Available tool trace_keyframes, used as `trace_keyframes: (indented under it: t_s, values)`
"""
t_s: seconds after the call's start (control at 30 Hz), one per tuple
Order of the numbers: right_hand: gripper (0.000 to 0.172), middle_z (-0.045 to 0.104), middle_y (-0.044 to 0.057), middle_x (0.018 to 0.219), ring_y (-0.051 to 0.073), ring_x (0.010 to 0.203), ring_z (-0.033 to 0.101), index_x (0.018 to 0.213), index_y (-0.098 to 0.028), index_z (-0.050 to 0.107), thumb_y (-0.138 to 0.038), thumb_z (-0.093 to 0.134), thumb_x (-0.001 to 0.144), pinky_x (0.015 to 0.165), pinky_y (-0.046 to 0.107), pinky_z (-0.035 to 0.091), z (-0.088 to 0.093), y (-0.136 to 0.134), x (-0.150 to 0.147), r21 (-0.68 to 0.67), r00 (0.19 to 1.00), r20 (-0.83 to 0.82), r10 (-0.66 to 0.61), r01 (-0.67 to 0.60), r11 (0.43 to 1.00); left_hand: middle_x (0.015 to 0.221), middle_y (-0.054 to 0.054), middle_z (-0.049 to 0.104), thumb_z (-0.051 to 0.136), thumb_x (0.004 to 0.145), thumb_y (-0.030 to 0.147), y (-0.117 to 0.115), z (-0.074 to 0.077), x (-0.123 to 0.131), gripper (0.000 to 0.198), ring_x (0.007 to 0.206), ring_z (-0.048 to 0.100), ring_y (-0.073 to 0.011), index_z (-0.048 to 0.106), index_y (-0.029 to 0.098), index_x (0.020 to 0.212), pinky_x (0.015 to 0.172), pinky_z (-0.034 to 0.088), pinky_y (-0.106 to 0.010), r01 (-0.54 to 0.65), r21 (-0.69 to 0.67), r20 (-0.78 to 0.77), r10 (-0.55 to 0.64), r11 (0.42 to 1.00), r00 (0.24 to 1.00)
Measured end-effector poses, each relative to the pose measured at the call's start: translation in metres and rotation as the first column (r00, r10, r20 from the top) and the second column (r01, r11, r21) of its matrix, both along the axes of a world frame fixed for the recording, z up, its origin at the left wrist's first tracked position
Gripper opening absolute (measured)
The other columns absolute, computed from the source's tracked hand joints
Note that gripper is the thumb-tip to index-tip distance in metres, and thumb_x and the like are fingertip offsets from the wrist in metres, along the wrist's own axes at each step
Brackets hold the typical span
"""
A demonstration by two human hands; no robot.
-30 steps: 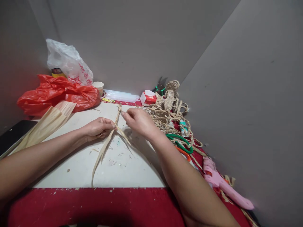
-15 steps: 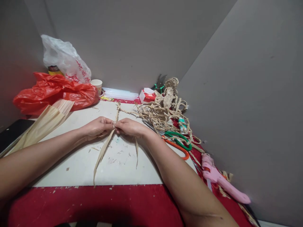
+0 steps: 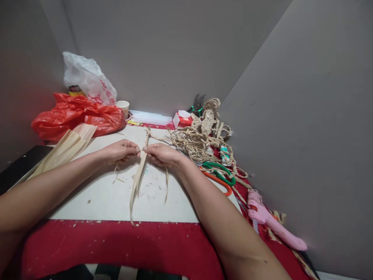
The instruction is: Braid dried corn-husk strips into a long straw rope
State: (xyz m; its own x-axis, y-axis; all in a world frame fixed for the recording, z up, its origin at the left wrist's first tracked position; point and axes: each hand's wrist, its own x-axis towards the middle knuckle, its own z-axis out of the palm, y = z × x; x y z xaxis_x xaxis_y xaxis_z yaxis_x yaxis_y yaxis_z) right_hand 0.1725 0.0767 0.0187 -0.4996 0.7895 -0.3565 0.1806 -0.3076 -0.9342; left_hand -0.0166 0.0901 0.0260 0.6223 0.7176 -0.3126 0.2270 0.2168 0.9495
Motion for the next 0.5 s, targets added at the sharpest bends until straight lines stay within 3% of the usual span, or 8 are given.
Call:
trace_keyframes:
  t_s: [0.13,0.27,0.4,0.5]
  values:
    - [0.037,0.024,-0.011,0.043,0.002,0.036,0.012,0.06,-0.018,0.033,-0.037,0.058,0.079,0.034,0.014,0.009,-0.001,0.003,0.005,-0.13,0.982,-0.182,0.055,-0.079,0.988,0.045,0.007,0.034,0.054,0.076,0.024,0.013,0.011,-0.015,0.015,0.032,0.022,-0.0024,0.05,0.015,0.064,0.033,0.015,-0.017,-0.048,0.01,-0.029,0.048,0.999,0.998]
    - [0.037,0.021,-0.011,0.044,0.001,0.037,0.01,0.059,-0.018,0.031,-0.035,0.056,0.081,0.034,0.012,0.008,-0.004,0.006,0.009,-0.206,0.958,-0.285,0.042,-0.104,0.973,0.049,0.003,0.044,0.052,0.076,0.022,0.018,0.025,-0.039,0.016,0.033,0.032,-0.0033,0.047,0.014,0.063,0.034,0.023,-0.017,-0.208,0.138,-0.064,0.218,0.968,0.974]
    - [0.036,0.02,-0.011,0.046,0.001,0.038,0.01,0.06,-0.018,0.032,-0.033,0.057,0.081,0.034,0.011,0.009,-0.009,0.01,0.012,-0.218,0.935,-0.351,0.045,-0.129,0.967,0.051,0.002,0.049,0.056,0.076,0.024,0.012,0.055,-0.072,0.014,0.035,0.034,-0.0036,0.051,0.014,0.068,0.036,0.026,-0.018,-0.329,0.333,-0.041,0.362,0.884,0.931]
    - [0.035,0.02,-0.01,0.046,0.001,0.037,0.012,0.061,-0.018,0.032,-0.032,0.057,0.081,0.032,0.01,0.01,-0.013,0.013,0.012,-0.222,0.928,-0.369,0.057,-0.147,0.964,0.049,0.003,0.048,0.06,0.074,0.031,0.004,0.077,-0.101,0.021,0.036,0.034,-0.0041,0.052,0.014,0.065,0.037,0.026,-0.018,-0.353,0.511,-0.111,0.467,0.784,0.877]
